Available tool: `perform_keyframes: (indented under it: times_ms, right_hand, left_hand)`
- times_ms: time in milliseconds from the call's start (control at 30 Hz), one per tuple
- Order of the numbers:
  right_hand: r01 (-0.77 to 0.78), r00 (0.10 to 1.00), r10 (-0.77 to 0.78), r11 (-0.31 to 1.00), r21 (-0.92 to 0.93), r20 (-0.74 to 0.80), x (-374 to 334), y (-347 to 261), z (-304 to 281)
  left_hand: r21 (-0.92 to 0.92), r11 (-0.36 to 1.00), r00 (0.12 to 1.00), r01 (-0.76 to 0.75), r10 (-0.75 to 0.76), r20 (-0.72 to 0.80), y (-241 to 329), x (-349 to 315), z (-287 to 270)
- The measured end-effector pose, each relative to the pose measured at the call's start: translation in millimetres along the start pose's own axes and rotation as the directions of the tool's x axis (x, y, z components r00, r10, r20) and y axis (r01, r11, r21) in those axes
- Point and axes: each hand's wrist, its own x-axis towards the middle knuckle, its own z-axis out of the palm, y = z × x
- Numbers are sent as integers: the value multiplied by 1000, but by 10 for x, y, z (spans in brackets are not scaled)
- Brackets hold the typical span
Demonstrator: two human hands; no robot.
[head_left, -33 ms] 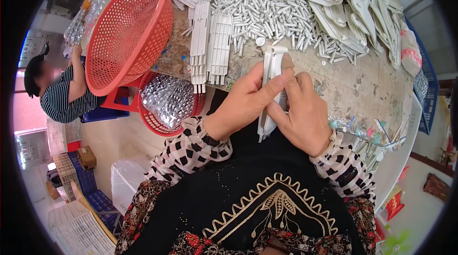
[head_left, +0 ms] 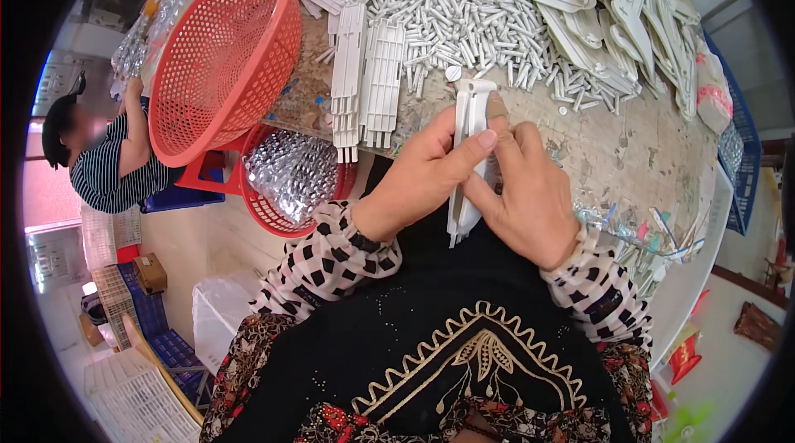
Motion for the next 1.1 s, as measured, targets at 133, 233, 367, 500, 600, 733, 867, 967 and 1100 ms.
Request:
perform_keyframes:
  times_ms: [133,233,367,500,600,733,867,967,1100]
  right_hand:
    - [207,977,-199,756,621,-83,168,293,-144]
    - [176,982,-110,833,524,-155,217,295,-212]
    - [66,987,-144,746,663,65,200,374,-66]
    - [36,996,-79,807,590,47,159,441,134]
    - [-149,969,-43,685,713,245,318,497,160]
    - [83,996,-84,896,437,-17,763,573,334]
    - [258,964,-265,942,-214,-2,972,627,492]
    - [171,985,-171,984,49,-10,930,688,409]
    - [-173,980,164,413,894,114,787,704,478]
  left_hand:
    - [50,995,994,92,-94,47,207,-5,-190]
    - [469,873,906,136,-300,297,354,-32,-372]
    - [259,934,899,245,-319,300,182,-143,-322]
    - [484,868,945,107,-241,223,-8,-228,-366]
    - [349,928,959,135,-211,190,-59,-232,-444]
    - [518,844,978,137,-199,66,-61,-159,-596]
    - [882,470,994,21,-108,34,128,-50,-497]
    - [944,329,997,3,-72,21,83,0,-464]
    - [951,307,997,-23,-65,45,29,37,-443]
